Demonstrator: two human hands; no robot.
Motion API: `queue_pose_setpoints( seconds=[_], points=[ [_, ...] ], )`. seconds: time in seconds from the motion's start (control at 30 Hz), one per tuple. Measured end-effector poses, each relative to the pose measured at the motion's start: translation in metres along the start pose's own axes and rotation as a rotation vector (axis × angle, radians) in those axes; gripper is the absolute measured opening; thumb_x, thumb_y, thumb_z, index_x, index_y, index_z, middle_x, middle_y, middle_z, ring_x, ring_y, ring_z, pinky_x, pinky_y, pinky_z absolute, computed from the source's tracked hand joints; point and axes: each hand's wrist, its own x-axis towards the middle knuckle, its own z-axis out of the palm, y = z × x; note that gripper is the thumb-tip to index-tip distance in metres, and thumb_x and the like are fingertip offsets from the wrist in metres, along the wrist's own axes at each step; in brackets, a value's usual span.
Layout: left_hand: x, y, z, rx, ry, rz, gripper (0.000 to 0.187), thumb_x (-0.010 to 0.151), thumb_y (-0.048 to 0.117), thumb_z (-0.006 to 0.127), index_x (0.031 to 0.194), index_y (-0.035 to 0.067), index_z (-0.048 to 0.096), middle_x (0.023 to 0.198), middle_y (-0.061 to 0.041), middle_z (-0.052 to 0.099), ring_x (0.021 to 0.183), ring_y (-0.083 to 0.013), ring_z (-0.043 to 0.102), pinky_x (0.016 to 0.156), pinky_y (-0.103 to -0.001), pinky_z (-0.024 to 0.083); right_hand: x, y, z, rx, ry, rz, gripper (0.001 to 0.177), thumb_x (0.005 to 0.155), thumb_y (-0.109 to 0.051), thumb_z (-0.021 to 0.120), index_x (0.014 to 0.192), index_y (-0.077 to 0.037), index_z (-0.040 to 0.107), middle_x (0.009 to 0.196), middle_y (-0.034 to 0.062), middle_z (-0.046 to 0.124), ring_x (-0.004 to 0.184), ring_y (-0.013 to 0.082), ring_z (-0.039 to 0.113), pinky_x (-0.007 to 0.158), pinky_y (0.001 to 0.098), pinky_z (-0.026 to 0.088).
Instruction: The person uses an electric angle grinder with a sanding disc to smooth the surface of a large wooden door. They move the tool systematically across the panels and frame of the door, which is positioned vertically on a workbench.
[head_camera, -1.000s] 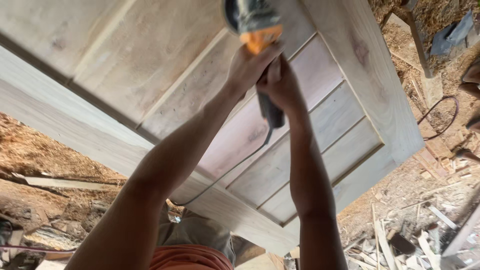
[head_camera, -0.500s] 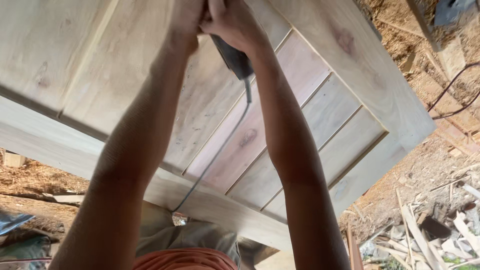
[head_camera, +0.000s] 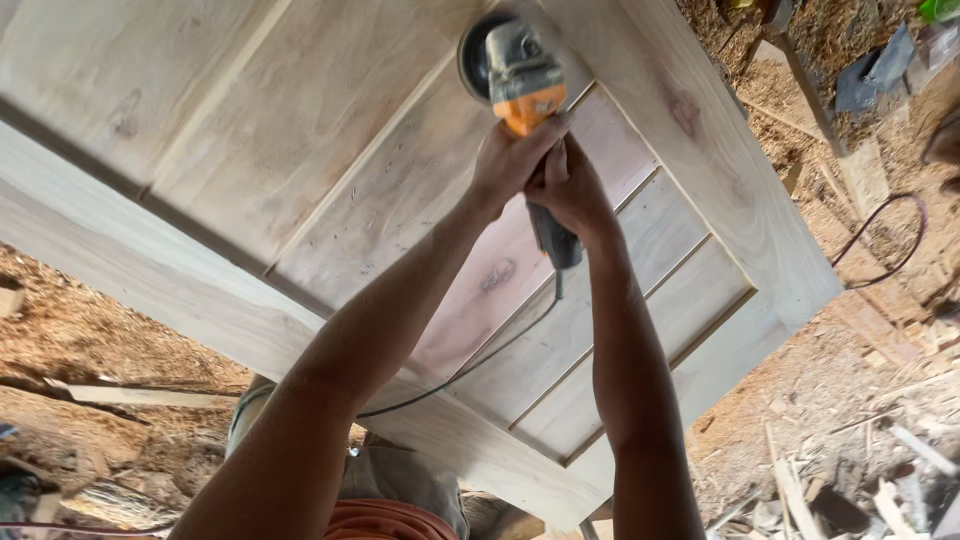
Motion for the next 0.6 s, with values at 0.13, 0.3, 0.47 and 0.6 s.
queue_pose_setpoints(
  seconds=[0.13, 0.3, 0.47, 0.6],
  points=[
    [-0.055, -0.024, -0.027, -0.103, 0.045, 0.009, 0.044, 0.084, 0.049, 0.072, 0.102, 0.008, 0.072, 0.087, -0.001, 0.073, 0.081, -0.0112, 0.071, 0.071, -0.028, 0.058, -0.038, -0.004, 0.038, -0.155, -0.031, -0.007, 0.064, 0.077, -0.014, 0.071, 0.136, -0.004, 0.047, 0.112, 0.0214, 0.068, 0.101, 0.0439, 0.067, 0.082, 0.0477, 0.057],
    [-0.116, -0.06, -0.069, -0.168, 0.113, -0.066, 0.038, 0.09, 0.043, 0.073, 0.094, 0.005, 0.072, 0.083, -0.002, 0.071, 0.074, -0.0097, 0.066, 0.066, -0.028, 0.056, -0.079, -0.012, 0.097, -0.289, -0.145, -0.017, 0.066, 0.081, -0.012, 0.069, 0.141, -0.006, 0.042, 0.114, 0.0209, 0.067, 0.093, 0.0485, 0.064, 0.074, 0.0496, 0.058],
    [-0.172, -0.075, -0.106, -0.336, 0.192, -0.018, 0.032, 0.091, 0.035, 0.073, 0.102, 0.005, 0.068, 0.085, -0.001, 0.068, 0.075, -0.0098, 0.064, 0.064, -0.027, 0.054, -0.108, -0.042, 0.143, -0.26, -0.202, -0.162, 0.071, 0.076, -0.014, 0.072, 0.139, -0.008, 0.042, 0.105, 0.0211, 0.07, 0.086, 0.0451, 0.071, 0.067, 0.049, 0.061],
    [-0.209, -0.092, -0.133, -0.324, 0.263, -0.061, 0.028, 0.09, 0.031, 0.07, 0.105, 0.007, 0.066, 0.086, 0.0, 0.07, 0.076, -0.0093, 0.068, 0.066, -0.025, 0.058, -0.126, -0.068, 0.172, -0.183, -0.359, 0.027, 0.065, 0.082, -0.02, 0.066, 0.141, -0.011, 0.042, 0.09, 0.0166, 0.075, 0.08, 0.0396, 0.076, 0.067, 0.0458, 0.065]
  ],
)
